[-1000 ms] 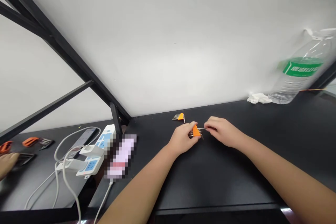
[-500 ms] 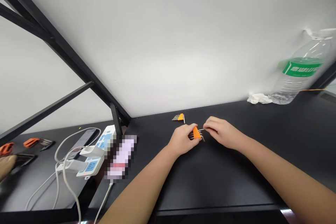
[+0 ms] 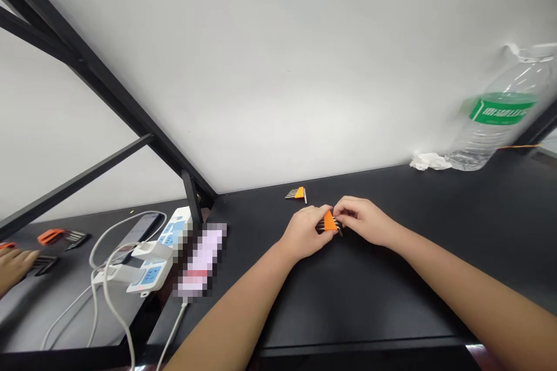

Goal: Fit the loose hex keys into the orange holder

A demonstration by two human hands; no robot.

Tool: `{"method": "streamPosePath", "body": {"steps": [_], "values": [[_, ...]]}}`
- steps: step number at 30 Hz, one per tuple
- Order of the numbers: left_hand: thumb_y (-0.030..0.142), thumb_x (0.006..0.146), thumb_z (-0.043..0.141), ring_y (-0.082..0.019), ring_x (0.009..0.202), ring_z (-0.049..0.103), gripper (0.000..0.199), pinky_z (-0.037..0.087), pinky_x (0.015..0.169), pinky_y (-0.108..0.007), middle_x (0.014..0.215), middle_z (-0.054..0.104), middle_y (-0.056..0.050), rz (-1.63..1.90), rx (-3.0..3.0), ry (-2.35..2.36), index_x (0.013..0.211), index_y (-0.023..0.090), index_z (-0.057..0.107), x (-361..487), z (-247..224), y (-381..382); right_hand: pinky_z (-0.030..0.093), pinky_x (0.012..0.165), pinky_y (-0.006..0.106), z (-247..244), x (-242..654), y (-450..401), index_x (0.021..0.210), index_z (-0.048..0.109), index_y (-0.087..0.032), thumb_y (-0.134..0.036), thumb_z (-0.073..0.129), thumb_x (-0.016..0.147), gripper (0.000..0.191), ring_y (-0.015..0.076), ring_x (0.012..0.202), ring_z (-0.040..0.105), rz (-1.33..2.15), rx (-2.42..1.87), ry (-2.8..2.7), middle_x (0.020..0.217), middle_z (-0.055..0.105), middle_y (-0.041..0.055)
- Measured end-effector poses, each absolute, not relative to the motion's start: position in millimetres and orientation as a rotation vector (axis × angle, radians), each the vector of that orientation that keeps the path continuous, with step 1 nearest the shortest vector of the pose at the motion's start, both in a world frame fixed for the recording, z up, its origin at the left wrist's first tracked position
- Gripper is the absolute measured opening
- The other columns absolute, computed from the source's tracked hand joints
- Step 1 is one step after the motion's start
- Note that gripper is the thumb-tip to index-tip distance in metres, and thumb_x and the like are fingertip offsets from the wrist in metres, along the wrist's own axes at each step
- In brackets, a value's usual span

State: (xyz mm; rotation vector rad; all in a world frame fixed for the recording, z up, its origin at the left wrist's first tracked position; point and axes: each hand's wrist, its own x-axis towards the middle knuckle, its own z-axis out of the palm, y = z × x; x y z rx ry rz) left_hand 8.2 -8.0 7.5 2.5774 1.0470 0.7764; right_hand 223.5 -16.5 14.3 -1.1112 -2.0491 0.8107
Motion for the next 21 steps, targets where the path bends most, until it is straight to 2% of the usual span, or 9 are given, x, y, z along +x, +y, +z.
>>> {"method": "streamPosePath", "body": {"steps": [6, 11, 16, 21], "values": [[0.034, 0.084, 0.069, -0.018, 0.080, 0.063, 0.043, 0.051, 0.077, -0.030, 0.090, 0.068, -0.003, 0.797, 2.544, 1.098, 0.125, 0.024, 0.061, 5, 1, -5, 0.048, 0.081, 0.026, 12, 242, -8, 0.099, 0.074, -0.022, -0.021, 0.050, 0.095, 0.025, 0.0141, 0.088, 0.063, 0.479, -1.248, -2.265, 0.101, 0.067, 0.0045], [0.036, 0.083, 0.071, -0.017, 0.078, 0.064, 0.047, 0.052, 0.076, -0.029, 0.088, 0.068, -0.002, 0.806, 2.512, 1.138, 0.127, 0.024, 0.062, 4, -3, -2, 0.043, 0.070, 0.025, 10, 263, 2, 0.091, 0.073, -0.020, -0.023, 0.054, 0.092, 0.019, 0.0138, 0.078, 0.060, 0.253, -1.649, -2.336, 0.099, 0.064, 0.0059], [0.039, 0.082, 0.073, -0.017, 0.077, 0.064, 0.049, 0.051, 0.074, -0.028, 0.088, 0.068, -0.002, 0.786, 2.503, 1.174, 0.128, 0.025, 0.062, 3, -4, 0, 0.037, 0.064, 0.025, 11, 261, 1, 0.080, 0.070, -0.018, -0.015, 0.052, 0.089, 0.020, 0.0128, 0.072, 0.058, 0.233, -1.746, -2.423, 0.094, 0.063, 0.0064], [0.041, 0.083, 0.072, -0.017, 0.076, 0.063, 0.049, 0.050, 0.072, -0.028, 0.084, 0.066, -0.001, 0.756, 2.520, 1.189, 0.128, 0.024, 0.063, 3, -3, 0, 0.031, 0.060, 0.027, 14, 250, -7, 0.078, 0.065, -0.016, -0.012, 0.053, 0.084, 0.014, 0.0139, 0.070, 0.057, 0.149, -1.813, -2.459, 0.095, 0.063, 0.0085]]}}
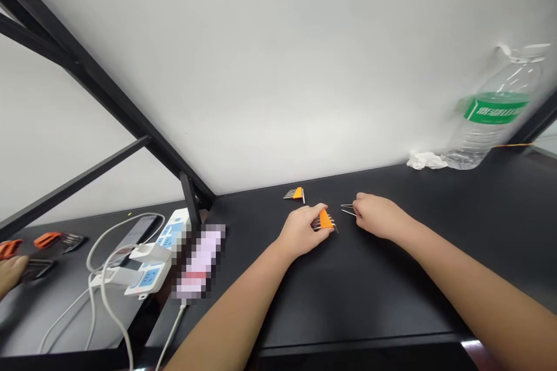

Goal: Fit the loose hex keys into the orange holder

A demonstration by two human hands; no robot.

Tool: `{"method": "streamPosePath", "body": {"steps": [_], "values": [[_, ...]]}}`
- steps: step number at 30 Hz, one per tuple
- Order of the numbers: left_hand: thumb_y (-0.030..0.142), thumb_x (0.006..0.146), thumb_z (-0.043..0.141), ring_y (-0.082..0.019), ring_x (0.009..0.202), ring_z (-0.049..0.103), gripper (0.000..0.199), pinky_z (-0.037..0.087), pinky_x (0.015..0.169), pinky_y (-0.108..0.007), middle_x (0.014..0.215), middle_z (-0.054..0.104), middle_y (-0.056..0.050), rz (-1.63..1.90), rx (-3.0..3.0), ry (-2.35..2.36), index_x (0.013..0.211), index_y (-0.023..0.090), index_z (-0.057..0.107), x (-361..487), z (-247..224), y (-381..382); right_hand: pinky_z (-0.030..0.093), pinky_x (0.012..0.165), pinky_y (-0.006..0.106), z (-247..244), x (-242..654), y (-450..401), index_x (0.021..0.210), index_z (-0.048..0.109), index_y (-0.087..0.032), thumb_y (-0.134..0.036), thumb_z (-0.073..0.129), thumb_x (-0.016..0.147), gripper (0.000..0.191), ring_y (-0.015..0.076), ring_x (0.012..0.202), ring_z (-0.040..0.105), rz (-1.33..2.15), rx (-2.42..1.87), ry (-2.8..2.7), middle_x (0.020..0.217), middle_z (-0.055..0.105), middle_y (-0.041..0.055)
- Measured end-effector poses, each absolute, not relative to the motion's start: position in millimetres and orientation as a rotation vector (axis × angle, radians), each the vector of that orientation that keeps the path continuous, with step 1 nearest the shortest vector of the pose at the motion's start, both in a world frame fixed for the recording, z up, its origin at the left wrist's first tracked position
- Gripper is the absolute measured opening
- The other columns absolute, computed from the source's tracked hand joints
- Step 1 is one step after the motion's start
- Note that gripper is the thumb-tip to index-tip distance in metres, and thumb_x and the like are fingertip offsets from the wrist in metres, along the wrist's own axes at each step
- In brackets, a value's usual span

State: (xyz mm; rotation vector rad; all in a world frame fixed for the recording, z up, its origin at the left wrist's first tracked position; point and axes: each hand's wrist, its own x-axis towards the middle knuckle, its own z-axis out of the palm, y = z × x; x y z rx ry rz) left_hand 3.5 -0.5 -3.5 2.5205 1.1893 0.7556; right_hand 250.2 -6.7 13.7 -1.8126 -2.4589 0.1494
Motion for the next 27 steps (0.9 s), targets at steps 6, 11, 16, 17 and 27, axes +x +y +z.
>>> {"method": "streamPosePath", "body": {"steps": [6, 11, 16, 17, 27], "values": [[0.040, 0.083, 0.072, -0.017, 0.079, 0.064, 0.049, 0.051, 0.076, -0.028, 0.088, 0.068, -0.002, 0.765, 2.493, 1.179, 0.128, 0.025, 0.062, 3.9, -3.0, -0.5, 0.031, 0.059, 0.026, 17.5, 245.2, -10.3, 0.073, 0.058, -0.016, -0.010, 0.055, 0.079, 0.009, 0.0118, 0.065, 0.052, 0.283, -1.694, -2.407, 0.086, 0.062, 0.0052], [0.040, 0.083, 0.073, -0.017, 0.078, 0.063, 0.048, 0.051, 0.075, -0.028, 0.086, 0.067, -0.001, 0.768, 2.487, 1.167, 0.127, 0.025, 0.063, 3.9, -1.9, -0.7, 0.039, 0.065, 0.022, 20.0, 243.5, -10.8, 0.082, 0.060, -0.019, -0.012, 0.049, 0.085, 0.013, 0.0105, 0.069, 0.052, 0.452, -1.268, -2.336, 0.083, 0.061, 0.0005], [0.040, 0.082, 0.073, -0.017, 0.077, 0.062, 0.048, 0.050, 0.075, -0.028, 0.086, 0.067, -0.001, 0.782, 2.478, 1.162, 0.127, 0.025, 0.063, 4.3, -1.1, -1.5, 0.040, 0.068, 0.022, 20.8, 243.7, -11.9, 0.084, 0.062, -0.019, -0.014, 0.049, 0.090, 0.016, 0.0107, 0.075, 0.054, 0.422, -1.181, -2.298, 0.087, 0.061, 0.0016], [0.040, 0.082, 0.073, -0.017, 0.077, 0.062, 0.048, 0.050, 0.075, -0.028, 0.086, 0.067, -0.001, 0.782, 2.476, 1.164, 0.127, 0.025, 0.063, 4.3, -0.8, -1.6, 0.041, 0.068, 0.022, 21.3, 244.1, -12.2, 0.085, 0.063, -0.019, -0.013, 0.049, 0.090, 0.016, 0.0106, 0.075, 0.054, 0.416, -1.179, -2.294, 0.088, 0.061, 0.0018], [0.040, 0.082, 0.074, -0.016, 0.076, 0.063, 0.048, 0.052, 0.075, -0.027, 0.087, 0.068, -0.001, 0.800, 2.457, 1.159, 0.126, 0.025, 0.063, 3.7, -2.4, -1.0, 0.047, 0.075, 0.026, 18.9, 250.6, -13.2, 0.101, 0.071, -0.021, -0.017, 0.045, 0.096, 0.026, 0.0133, 0.081, 0.060, 0.304, -1.144, -2.374, 0.100, 0.063, 0.0059]]}}
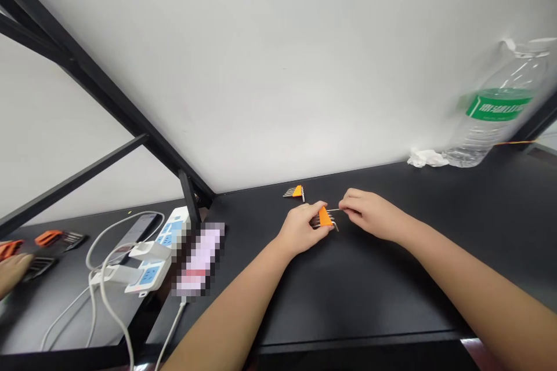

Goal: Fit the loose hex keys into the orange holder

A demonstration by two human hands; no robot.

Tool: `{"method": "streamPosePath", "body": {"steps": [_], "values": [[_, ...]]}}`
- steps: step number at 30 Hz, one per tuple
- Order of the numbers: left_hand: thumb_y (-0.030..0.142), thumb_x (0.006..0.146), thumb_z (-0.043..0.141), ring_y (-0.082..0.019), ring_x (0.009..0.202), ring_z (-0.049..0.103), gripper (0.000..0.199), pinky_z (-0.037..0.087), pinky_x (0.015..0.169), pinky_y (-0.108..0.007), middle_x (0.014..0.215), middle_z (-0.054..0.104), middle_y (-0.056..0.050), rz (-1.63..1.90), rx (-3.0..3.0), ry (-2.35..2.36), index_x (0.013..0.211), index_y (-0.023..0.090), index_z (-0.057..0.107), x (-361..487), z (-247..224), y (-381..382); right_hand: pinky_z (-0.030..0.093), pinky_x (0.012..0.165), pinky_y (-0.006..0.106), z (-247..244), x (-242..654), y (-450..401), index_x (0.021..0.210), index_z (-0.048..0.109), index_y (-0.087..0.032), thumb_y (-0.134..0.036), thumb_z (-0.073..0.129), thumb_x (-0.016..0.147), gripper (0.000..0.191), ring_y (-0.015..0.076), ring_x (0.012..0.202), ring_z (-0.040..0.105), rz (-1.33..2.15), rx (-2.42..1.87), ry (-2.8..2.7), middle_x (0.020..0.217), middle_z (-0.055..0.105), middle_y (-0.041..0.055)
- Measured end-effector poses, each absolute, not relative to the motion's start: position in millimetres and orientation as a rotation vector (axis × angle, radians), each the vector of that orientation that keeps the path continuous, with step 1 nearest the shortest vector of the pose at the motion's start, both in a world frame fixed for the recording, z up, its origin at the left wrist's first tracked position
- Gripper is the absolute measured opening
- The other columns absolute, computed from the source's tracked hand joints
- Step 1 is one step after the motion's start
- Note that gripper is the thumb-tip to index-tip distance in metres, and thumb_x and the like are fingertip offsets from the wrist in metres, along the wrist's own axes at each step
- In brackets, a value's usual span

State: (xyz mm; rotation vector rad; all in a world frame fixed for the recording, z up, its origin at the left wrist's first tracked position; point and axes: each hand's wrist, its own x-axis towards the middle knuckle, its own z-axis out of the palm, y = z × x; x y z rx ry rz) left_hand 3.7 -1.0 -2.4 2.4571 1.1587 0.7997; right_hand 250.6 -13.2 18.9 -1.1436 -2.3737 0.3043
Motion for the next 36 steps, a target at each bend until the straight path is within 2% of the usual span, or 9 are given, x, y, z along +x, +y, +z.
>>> {"method": "streamPosePath", "body": {"steps": [3, 12, 36], "values": [[0.040, 0.082, 0.075, -0.016, 0.076, 0.063, 0.049, 0.052, 0.075, -0.027, 0.085, 0.067, 0.000, 0.804, 2.474, 1.144, 0.127, 0.025, 0.063, 4, -4, -1, 0.049, 0.077, 0.027, 16, 251, -13, 0.105, 0.071, -0.022, -0.016, 0.045, 0.097, 0.028, 0.0135, 0.082, 0.061, 0.274, -1.105, -2.380, 0.102, 0.063, 0.0066], [0.039, 0.083, 0.074, -0.017, 0.081, 0.065, 0.049, 0.052, 0.080, -0.029, 0.093, 0.071, -0.002, 0.833, 2.493, 1.116, 0.128, 0.025, 0.063, 3, -4, 0, 0.052, 0.076, 0.027, 18, 251, -14, 0.103, 0.068, -0.021, -0.019, 0.043, 0.100, 0.025, 0.0135, 0.082, 0.062, 0.219, -1.062, -2.349, 0.101, 0.063, 0.0065], [0.040, 0.084, 0.074, -0.018, 0.087, 0.067, 0.050, 0.055, 0.083, -0.031, 0.099, 0.071, -0.003, 0.886, 2.493, 1.096, 0.129, 0.025, 0.062, 2, -7, 1, 0.052, 0.075, 0.027, 25, 254, -19, 0.106, 0.070, -0.021, -0.019, 0.045, 0.099, 0.025, 0.0138, 0.084, 0.063, 0.202, -1.001, -2.341, 0.102, 0.064, 0.0070]]}}
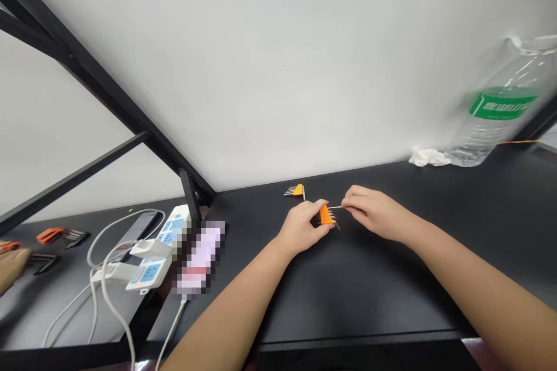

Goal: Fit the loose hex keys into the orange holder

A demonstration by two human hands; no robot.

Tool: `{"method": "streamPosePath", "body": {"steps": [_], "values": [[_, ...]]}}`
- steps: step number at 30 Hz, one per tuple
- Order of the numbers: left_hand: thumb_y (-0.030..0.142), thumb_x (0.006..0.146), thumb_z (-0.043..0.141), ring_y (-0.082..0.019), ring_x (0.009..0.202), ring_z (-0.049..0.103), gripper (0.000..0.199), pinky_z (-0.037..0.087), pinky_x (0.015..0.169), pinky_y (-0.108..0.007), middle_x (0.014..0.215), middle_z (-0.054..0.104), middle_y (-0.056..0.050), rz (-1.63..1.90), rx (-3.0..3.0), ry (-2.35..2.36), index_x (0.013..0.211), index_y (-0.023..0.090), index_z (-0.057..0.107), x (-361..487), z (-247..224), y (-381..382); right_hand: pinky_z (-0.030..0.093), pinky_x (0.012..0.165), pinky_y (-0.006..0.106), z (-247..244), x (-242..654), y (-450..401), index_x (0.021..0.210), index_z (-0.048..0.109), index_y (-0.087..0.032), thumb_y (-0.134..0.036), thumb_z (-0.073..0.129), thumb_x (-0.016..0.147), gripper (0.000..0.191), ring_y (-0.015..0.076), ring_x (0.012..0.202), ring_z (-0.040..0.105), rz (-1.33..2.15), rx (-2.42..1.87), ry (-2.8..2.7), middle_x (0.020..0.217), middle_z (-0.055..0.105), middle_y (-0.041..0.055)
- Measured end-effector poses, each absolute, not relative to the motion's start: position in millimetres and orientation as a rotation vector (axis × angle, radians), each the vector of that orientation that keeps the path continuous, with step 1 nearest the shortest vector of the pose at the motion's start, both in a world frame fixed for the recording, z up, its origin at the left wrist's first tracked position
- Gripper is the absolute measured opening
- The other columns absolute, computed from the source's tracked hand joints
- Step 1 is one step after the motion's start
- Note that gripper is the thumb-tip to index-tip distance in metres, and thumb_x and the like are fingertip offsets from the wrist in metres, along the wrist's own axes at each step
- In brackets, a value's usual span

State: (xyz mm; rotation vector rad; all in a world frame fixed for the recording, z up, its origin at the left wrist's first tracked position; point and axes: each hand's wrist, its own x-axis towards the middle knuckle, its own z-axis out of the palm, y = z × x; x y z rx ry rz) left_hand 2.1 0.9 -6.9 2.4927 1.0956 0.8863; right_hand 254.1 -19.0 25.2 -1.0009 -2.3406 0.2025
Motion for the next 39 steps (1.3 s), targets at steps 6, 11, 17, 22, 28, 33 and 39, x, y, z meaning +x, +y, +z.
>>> {"method": "streamPosePath", "body": {"steps": [6, 11, 17, 22, 28, 33, 39], "values": [[0.040, 0.083, 0.075, -0.019, 0.087, 0.067, 0.050, 0.055, 0.082, -0.031, 0.099, 0.071, -0.003, 0.886, 2.500, 1.087, 0.129, 0.025, 0.062, 2, -8, 2, 0.052, 0.073, 0.026, 25, 254, -20, 0.106, 0.071, -0.022, -0.019, 0.045, 0.100, 0.027, 0.0130, 0.082, 0.063, 0.199, -1.010, -2.354, 0.102, 0.064, 0.0064], [0.038, 0.082, 0.076, -0.019, 0.090, 0.068, 0.051, 0.055, 0.084, -0.031, 0.102, 0.072, -0.003, 0.898, 2.505, 1.063, 0.129, 0.025, 0.062, 3, -9, 2, 0.051, 0.072, 0.025, 25, 255, -21, 0.108, 0.071, -0.023, -0.018, 0.044, 0.100, 0.028, 0.0123, 0.081, 0.062, 0.233, -0.984, -2.362, 0.103, 0.064, 0.0059], [0.037, 0.083, 0.075, -0.019, 0.090, 0.066, 0.042, 0.054, 0.087, -0.034, 0.099, 0.072, -0.003, 0.867, 2.561, 0.943, 0.122, 0.023, 0.065, 9, -1, -2, 0.052, 0.078, 0.026, 23, 242, -22, 0.108, 0.070, -0.023, -0.018, 0.043, 0.100, 0.028, 0.0130, 0.086, 0.063, 0.388, -0.963, -2.353, 0.103, 0.064, 0.0057], [0.034, 0.084, 0.073, -0.021, 0.092, 0.065, 0.026, 0.051, 0.093, -0.037, 0.089, 0.071, -0.002, 0.821, 2.607, 0.937, 0.107, 0.023, 0.068, 10, 4, -4, 0.051, 0.079, 0.026, 24, 232, -22, 0.106, 0.067, -0.022, -0.016, 0.045, 0.098, 0.025, 0.0131, 0.086, 0.063, 0.550, -1.006, -2.270, 0.100, 0.068, 0.0039], [0.038, 0.082, 0.075, -0.018, 0.081, 0.066, 0.051, 0.053, 0.084, -0.032, 0.092, 0.072, -0.003, 0.818, 2.523, 1.091, 0.129, 0.023, 0.062, 5, -3, 0, 0.047, 0.076, 0.028, 25, 261, -8, 0.094, 0.068, -0.020, -0.020, 0.051, 0.092, 0.017, 0.0149, 0.083, 0.062, 0.246, -1.393, -2.193, 0.099, 0.067, 0.0051], [0.041, 0.083, 0.074, -0.017, 0.078, 0.067, 0.051, 0.053, 0.079, -0.029, 0.093, 0.072, -0.001, 0.790, 2.498, 1.104, 0.130, 0.025, 0.062, 4, -7, 0, 0.041, 0.066, 0.027, 12, 270, 2, 0.087, 0.071, -0.020, -0.023, 0.056, 0.090, 0.016, 0.0157, 0.077, 0.061, 0.192, -1.720, -2.362, 0.098, 0.065, 0.0069], [0.039, 0.083, 0.074, -0.017, 0.079, 0.067, 0.049, 0.053, 0.078, -0.029, 0.092, 0.072, -0.001, 0.795, 2.501, 1.106, 0.128, 0.024, 0.063, 6, -5, -1, 0.036, 0.063, 0.027, 7, 260, -1, 0.081, 0.065, -0.017, -0.014, 0.049, 0.089, 0.018, 0.0152, 0.076, 0.059, 0.124, -1.769, -2.452, 0.094, 0.064, 0.0077]]}}
